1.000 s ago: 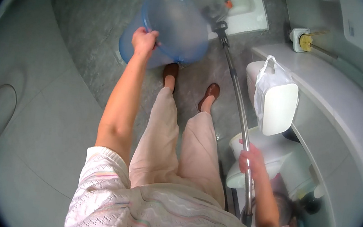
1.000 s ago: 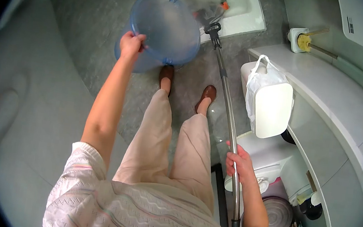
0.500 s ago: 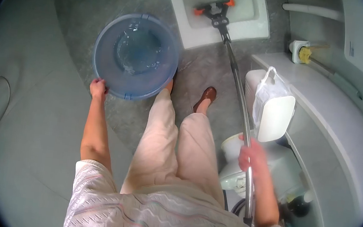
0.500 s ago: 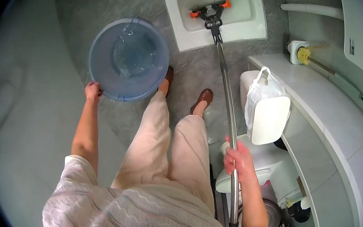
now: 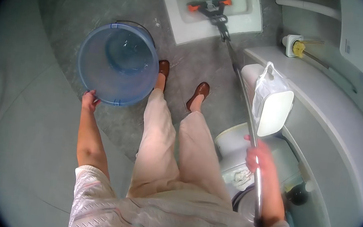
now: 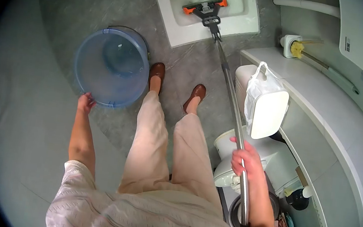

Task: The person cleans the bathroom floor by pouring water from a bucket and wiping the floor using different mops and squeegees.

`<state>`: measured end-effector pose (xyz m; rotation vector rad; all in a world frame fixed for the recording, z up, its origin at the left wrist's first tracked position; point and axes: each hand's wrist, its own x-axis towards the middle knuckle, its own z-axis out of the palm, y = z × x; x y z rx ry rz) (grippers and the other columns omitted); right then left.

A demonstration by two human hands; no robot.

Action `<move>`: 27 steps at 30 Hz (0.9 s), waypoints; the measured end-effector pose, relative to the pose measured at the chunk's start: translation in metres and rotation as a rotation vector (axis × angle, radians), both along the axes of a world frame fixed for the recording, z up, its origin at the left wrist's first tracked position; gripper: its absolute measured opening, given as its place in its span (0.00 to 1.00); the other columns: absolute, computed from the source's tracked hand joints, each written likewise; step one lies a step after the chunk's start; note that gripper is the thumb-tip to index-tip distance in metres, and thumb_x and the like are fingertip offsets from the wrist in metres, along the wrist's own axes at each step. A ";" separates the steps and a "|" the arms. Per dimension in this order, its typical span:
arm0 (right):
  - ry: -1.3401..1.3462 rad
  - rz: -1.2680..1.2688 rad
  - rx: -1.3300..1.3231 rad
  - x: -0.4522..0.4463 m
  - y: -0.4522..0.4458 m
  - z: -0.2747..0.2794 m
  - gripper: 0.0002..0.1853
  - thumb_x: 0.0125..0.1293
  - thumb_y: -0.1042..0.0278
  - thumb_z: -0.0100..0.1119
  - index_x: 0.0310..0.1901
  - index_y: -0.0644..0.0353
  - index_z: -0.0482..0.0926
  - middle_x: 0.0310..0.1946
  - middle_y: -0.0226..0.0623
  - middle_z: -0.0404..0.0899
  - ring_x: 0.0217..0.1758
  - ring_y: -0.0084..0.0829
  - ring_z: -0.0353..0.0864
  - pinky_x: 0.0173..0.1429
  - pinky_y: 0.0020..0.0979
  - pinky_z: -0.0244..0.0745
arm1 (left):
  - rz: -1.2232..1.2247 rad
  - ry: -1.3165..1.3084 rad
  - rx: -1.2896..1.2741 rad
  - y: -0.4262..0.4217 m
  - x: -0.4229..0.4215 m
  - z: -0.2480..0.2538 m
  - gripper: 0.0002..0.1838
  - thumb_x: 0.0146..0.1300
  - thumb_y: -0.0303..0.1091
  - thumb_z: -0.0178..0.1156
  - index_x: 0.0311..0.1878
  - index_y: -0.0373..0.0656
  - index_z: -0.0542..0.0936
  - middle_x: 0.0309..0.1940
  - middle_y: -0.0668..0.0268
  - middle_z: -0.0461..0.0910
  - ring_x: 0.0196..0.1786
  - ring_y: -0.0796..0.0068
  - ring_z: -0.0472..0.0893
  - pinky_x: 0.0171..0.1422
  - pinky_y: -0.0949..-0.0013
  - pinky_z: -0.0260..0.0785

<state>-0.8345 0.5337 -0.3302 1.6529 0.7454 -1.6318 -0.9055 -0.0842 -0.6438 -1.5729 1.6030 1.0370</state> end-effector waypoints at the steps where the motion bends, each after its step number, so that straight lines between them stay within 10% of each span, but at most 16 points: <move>1: -0.001 -0.010 -0.009 -0.007 -0.009 -0.007 0.22 0.52 0.80 0.45 0.52 0.61 0.64 0.11 0.26 0.56 0.05 0.20 0.53 0.08 0.23 0.50 | -0.040 -0.013 -0.068 0.008 -0.004 0.025 0.22 0.52 0.35 0.56 0.52 0.46 0.65 0.37 0.66 0.72 0.40 0.69 0.71 0.33 0.63 0.67; 15: 0.118 0.012 0.047 0.063 0.016 0.063 0.22 0.50 0.80 0.44 0.51 0.60 0.64 0.10 0.25 0.55 0.05 0.19 0.54 0.07 0.24 0.51 | -0.597 -0.062 0.067 0.117 0.020 0.138 0.22 0.50 0.33 0.57 0.51 0.42 0.71 0.27 0.71 0.72 0.29 0.79 0.69 0.31 0.69 0.64; 27: 0.181 0.056 -0.001 0.097 0.034 0.151 0.22 0.49 0.82 0.43 0.50 0.62 0.65 0.09 0.30 0.60 0.05 0.22 0.58 0.07 0.24 0.53 | -1.015 0.220 0.263 0.302 -0.066 0.157 0.22 0.47 0.40 0.58 0.46 0.41 0.76 0.44 0.59 0.77 0.48 0.65 0.76 0.53 0.68 0.66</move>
